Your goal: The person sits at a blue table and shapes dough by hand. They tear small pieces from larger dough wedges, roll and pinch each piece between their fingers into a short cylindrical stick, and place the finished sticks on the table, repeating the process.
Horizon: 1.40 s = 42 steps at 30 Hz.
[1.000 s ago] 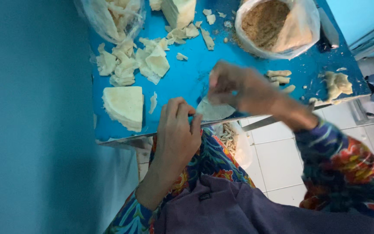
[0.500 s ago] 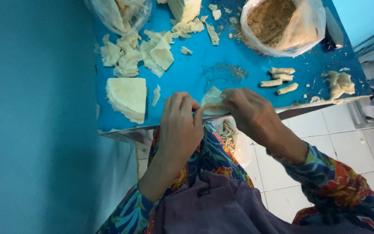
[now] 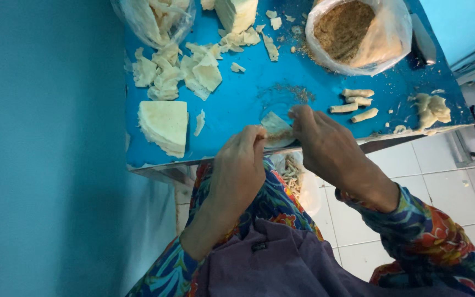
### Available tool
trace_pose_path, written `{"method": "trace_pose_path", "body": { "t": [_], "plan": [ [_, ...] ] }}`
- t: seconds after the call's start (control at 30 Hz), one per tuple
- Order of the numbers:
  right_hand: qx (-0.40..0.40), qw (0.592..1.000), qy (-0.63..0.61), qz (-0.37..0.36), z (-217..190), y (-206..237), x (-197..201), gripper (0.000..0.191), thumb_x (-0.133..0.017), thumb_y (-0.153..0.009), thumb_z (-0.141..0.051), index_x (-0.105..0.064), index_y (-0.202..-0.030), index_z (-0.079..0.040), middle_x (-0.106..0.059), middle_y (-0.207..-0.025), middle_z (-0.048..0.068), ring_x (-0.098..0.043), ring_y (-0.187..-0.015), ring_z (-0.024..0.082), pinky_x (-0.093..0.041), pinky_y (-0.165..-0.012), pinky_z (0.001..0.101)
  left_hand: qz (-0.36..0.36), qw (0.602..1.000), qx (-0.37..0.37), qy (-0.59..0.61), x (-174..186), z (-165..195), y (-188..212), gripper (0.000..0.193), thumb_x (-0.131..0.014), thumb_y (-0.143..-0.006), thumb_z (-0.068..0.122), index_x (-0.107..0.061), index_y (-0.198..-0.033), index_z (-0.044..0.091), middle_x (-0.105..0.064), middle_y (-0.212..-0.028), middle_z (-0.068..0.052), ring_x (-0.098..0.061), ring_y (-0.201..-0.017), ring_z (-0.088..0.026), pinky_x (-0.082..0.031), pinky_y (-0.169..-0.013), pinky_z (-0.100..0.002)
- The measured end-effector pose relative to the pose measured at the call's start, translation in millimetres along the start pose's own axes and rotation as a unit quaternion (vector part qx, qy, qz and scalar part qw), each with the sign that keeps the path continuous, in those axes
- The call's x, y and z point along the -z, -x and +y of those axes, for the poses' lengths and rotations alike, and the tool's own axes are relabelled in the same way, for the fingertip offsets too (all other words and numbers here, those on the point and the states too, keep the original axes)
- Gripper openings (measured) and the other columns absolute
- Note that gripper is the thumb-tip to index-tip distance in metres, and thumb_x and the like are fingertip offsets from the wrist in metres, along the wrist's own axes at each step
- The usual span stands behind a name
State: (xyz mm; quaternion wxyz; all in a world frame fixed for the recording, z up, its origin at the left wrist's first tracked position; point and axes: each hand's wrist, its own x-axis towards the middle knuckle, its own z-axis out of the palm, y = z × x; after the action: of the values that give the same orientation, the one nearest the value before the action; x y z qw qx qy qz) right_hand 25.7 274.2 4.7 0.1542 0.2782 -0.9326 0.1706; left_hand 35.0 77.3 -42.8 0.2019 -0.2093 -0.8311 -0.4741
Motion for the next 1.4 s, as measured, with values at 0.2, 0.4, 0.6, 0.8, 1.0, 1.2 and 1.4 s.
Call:
{"method": "trace_pose_path", "body": {
  "t": [0.2, 0.4, 0.6, 0.8, 1.0, 1.2, 1.4],
  "plan": [
    [-0.084, 0.988, -0.094, -0.095, 0, -4, 14, 0.046, -0.056, -0.088, 0.015, -0.040, -0.129, 0.001, -0.065, -0.105, 0.021, -0.070, -0.090, 0.040, -0.055, -0.071, 0.0480, -0.013, 0.999, -0.029, -0.001, 0, -1, 5, 0.017, -0.058, -0.101, 0.001, -0.065, -0.117, 0.001, -0.072, -0.110, -0.018, -0.070, -0.104, -0.037, -0.057, -0.085, -0.047],
    [-0.020, 0.989, -0.122, -0.084, 0, -5, 13, 0.060, -0.055, -0.078, 0.020, -0.034, -0.131, 0.002, -0.063, -0.123, 0.029, -0.069, -0.113, 0.042, -0.060, -0.077, 0.0447, -0.034, 0.998, -0.047, -0.006, -1, -3, 4, 0.022, -0.062, -0.098, -0.001, -0.067, -0.119, 0.002, -0.072, -0.119, -0.016, -0.068, -0.109, -0.034, -0.057, -0.089, -0.044],
    [-0.014, 0.990, -0.095, -0.107, -3, -9, 8, 0.051, -0.060, -0.091, 0.011, -0.038, -0.135, -0.002, -0.071, -0.117, 0.021, -0.073, -0.107, 0.037, -0.062, -0.075, 0.0417, -0.129, 0.981, -0.114, -0.084, 5, -17, -5, 0.041, -0.066, -0.082, -0.005, -0.065, -0.122, -0.002, -0.067, -0.119, -0.015, -0.063, -0.109, -0.033, -0.056, -0.089, -0.040],
    [0.077, 0.991, -0.085, -0.065, 1, -16, 14, 0.058, -0.077, -0.086, -0.021, -0.051, -0.135, -0.004, -0.076, -0.107, 0.009, -0.070, -0.103, 0.034, -0.052, -0.082, 0.0481, -0.119, 0.964, -0.207, -0.116, 6, -31, -15, 0.023, -0.070, -0.084, 0.002, -0.064, -0.107, 0.005, -0.064, -0.103, -0.009, -0.062, -0.100, -0.028, -0.055, -0.084, -0.038],
    [0.067, 0.992, -0.091, -0.059, 11, -17, 3, 0.050, -0.075, -0.092, -0.015, -0.049, -0.133, -0.004, -0.076, -0.108, 0.011, -0.069, -0.108, 0.034, -0.053, -0.083, 0.0446, -0.110, 0.950, -0.219, -0.191, -4, -33, -23, 0.016, -0.070, -0.092, 0.003, -0.061, -0.106, 0.003, -0.059, -0.095, -0.011, -0.061, -0.095, -0.028, -0.054, -0.082, -0.039],
    [-0.024, 0.961, -0.226, -0.156, 20, -51, 4, 0.052, -0.074, -0.087, -0.004, -0.049, -0.133, -0.002, -0.073, -0.090, 0.011, -0.075, -0.082, 0.029, -0.056, -0.069, 0.0410, -0.092, 0.978, -0.140, -0.125, -7, -34, -38, 0.011, -0.068, -0.087, 0.003, -0.062, -0.094, 0.008, -0.064, -0.092, -0.011, -0.062, -0.092, -0.030, -0.053, -0.079, -0.041],
    [0.069, 0.990, -0.115, -0.042, 8, -28, 0, 0.058, -0.073, -0.085, 0.001, -0.043, -0.135, 0.004, -0.071, -0.100, 0.016, -0.071, -0.090, 0.036, -0.056, -0.070, 0.0432, -0.111, 0.940, -0.190, -0.262, -14, -17, -19, 0.015, -0.070, -0.092, 0.002, -0.061, -0.104, 0.001, -0.059, -0.092, -0.011, -0.060, -0.093, -0.027, -0.054, -0.077, -0.036]
  ]
}}
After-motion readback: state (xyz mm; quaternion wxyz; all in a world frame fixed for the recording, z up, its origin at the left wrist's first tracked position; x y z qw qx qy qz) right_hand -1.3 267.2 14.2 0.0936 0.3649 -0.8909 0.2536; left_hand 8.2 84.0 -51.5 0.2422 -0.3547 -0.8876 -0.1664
